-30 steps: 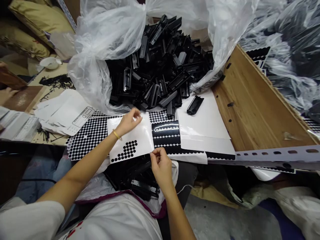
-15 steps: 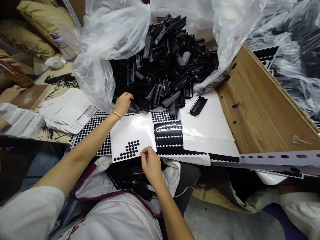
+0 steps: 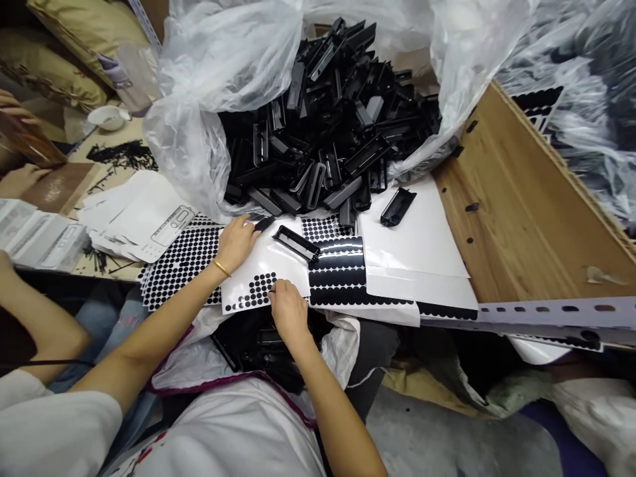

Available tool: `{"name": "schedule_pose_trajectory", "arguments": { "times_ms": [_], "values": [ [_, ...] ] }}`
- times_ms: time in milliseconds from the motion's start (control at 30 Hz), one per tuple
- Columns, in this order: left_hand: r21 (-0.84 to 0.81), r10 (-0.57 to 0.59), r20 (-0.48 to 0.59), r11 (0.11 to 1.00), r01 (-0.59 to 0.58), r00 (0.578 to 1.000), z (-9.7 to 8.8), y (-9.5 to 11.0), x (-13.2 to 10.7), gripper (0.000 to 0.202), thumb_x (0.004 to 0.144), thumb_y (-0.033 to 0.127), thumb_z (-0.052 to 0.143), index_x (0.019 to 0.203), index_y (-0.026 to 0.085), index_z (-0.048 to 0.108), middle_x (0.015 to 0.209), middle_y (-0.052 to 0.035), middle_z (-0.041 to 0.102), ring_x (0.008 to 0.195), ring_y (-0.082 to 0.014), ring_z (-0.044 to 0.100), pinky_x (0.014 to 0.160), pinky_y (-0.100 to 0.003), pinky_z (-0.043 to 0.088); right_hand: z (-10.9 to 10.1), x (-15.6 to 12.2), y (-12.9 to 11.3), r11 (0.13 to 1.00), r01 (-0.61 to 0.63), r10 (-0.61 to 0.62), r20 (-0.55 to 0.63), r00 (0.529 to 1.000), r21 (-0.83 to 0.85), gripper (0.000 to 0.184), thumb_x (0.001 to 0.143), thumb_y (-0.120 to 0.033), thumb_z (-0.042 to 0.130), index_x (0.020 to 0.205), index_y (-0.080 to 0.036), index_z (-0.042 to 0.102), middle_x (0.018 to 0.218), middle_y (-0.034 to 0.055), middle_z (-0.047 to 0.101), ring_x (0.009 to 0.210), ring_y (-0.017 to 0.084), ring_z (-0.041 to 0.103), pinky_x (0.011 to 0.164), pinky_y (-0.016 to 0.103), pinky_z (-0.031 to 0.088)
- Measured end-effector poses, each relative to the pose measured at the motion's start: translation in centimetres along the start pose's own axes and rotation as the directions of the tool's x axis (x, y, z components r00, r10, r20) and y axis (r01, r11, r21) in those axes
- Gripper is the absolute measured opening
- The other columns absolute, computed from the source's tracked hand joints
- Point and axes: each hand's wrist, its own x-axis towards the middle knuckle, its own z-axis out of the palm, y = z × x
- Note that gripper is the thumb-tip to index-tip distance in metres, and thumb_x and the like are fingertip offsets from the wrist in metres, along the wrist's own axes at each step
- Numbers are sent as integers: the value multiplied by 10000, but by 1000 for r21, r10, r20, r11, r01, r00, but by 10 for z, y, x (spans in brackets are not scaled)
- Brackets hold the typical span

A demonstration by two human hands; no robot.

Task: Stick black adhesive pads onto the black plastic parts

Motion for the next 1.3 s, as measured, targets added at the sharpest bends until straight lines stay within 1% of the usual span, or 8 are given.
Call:
{"name": "schedule_pose_trajectory", "arguments": {
  "times_ms": [100,200,333,433,833,1033,1233,1300],
  "values": [
    [-410,-80,13,909,78,997,-8,4,-20,119,845,247,473,760,179,520,997,-101,622,1047,-248,546,914,-387,412,-5,-2,3,984,-27,35,-39,999,176,110,816,-194,510,711,-223,492,722,15,583,699,177,548,601,276,367],
    [-654,-111,202,724,219,973,-2,12,-52,235,882,389,401,795,190,490,745,-28,625,712,-170,610,690,-318,489,-14,-7,7,869,-63,133,-108,985,491,127,814,-274,505,702,-218,481,652,-13,529,595,143,494,579,265,378],
    [-842,-79,519,123,525,851,16,30,-88,265,784,429,583,845,183,507,747,-5,624,683,-130,599,672,-260,478,-29,-14,8,643,-50,233,-133,963,764,151,801,-337,511,720,-213,483,652,-26,509,589,127,486,583,254,406],
    [-822,-84,569,-16,570,818,24,39,-100,283,720,409,670,807,169,549,712,15,596,648,-101,557,630,-211,447,-34,-18,8,594,-54,233,-107,966,802,153,790,-340,523,716,-209,493,650,-26,515,605,132,507,604,263,429],
    [-831,-158,554,-35,556,817,21,48,-109,292,706,417,680,795,171,550,700,36,542,654,-81,490,636,-195,398,-25,-21,3,766,-9,192,-215,957,642,142,820,-301,493,716,-205,493,626,-35,483,539,109,441,526,237,378],
    [-877,-175,448,104,469,877,27,46,-112,264,765,433,615,804,181,545,747,24,560,716,-105,515,697,-221,411,-21,-17,3,906,77,56,-299,953,416,119,832,-234,449,715,-215,440,641,-28,499,539,116,459,535,246,376],
    [-862,-183,416,232,450,891,27,23,-104,294,801,471,556,781,182,506,751,-6,638,647,-114,549,626,-235,435,-41,-22,47,990,97,-39,-458,888,104,52,848,-201,432,806,-217,457,721,20,551,649,168,537,586,284,415],
    [-862,-206,412,226,453,888,28,13,-97,314,782,486,572,774,181,499,758,-20,664,634,-119,569,588,-233,442,-55,-27,67,981,183,-194,-405,894,-65,45,851,-255,482,829,-215,487,753,39,574,718,197,557,633,313,423]
  ]
}}
